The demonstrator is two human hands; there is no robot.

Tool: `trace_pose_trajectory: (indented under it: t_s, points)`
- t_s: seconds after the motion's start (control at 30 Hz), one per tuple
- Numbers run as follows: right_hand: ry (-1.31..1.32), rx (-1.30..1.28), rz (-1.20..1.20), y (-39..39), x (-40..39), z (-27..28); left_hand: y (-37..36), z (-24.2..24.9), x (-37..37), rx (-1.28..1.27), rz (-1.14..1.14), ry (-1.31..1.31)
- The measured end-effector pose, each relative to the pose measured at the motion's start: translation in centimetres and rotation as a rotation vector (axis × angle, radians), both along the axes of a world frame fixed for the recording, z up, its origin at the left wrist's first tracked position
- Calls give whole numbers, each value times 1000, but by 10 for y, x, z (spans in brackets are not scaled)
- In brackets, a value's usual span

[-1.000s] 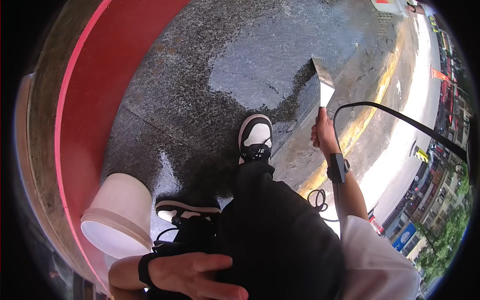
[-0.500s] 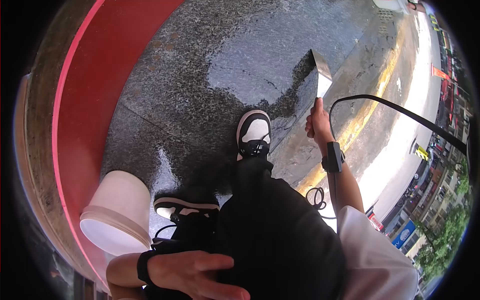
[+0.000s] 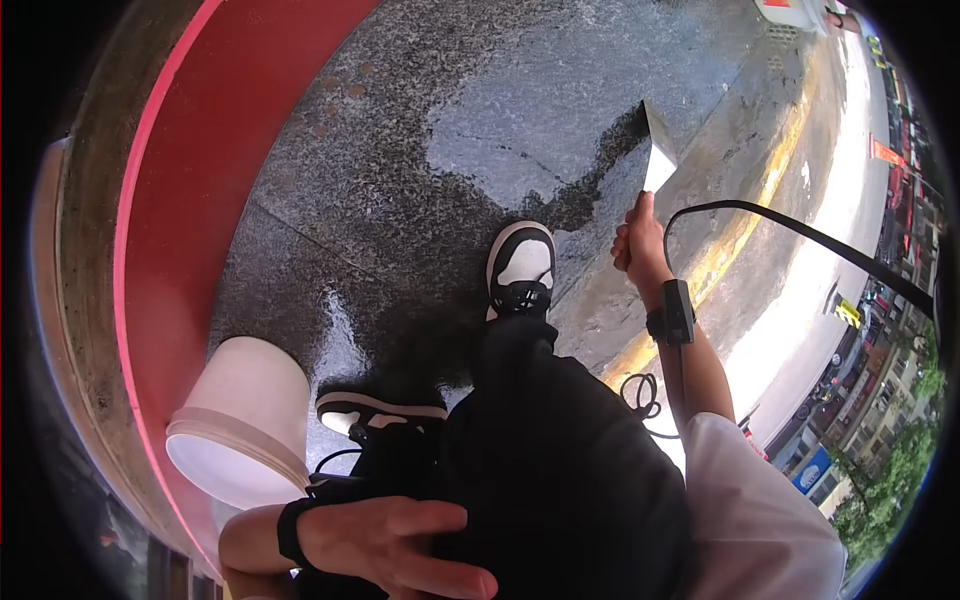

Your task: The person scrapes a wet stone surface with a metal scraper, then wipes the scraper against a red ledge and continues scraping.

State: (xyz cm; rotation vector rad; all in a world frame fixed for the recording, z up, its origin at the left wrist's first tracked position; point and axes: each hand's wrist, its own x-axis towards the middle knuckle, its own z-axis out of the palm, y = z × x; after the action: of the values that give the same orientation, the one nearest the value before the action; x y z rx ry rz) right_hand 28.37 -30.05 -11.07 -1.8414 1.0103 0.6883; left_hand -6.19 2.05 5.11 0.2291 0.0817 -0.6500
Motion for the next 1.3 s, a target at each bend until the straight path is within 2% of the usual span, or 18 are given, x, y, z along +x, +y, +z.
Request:
trace_pose_trajectory:
  t_s: [0.13,0.3,0.47,0.73,0.83,1.07,1.13,1.3]
  points:
    - [45,-59,55,-15,-14,2,-4,3,11,166,127,-176]
    - [-8,-27,66,-9,10,5,-20,8,49,734,529,-746]
    - [2,-157,169,-20,3,10,-35,19,73,1047,745,-974]
    - [-54,-251,188,-22,7,7,-43,20,84,1170,862,-1036]
    - [-176,-420,428,-29,7,11,-46,20,85,1180,883,-1044]
    - [-172,-620,596,-37,15,8,-48,17,81,1167,870,-1053]
    - [-264,-726,738,-62,18,-7,-49,16,79,1169,879,-1052]
    - [-218,-720,765,-60,20,6,-51,13,82,1157,961,-1046]
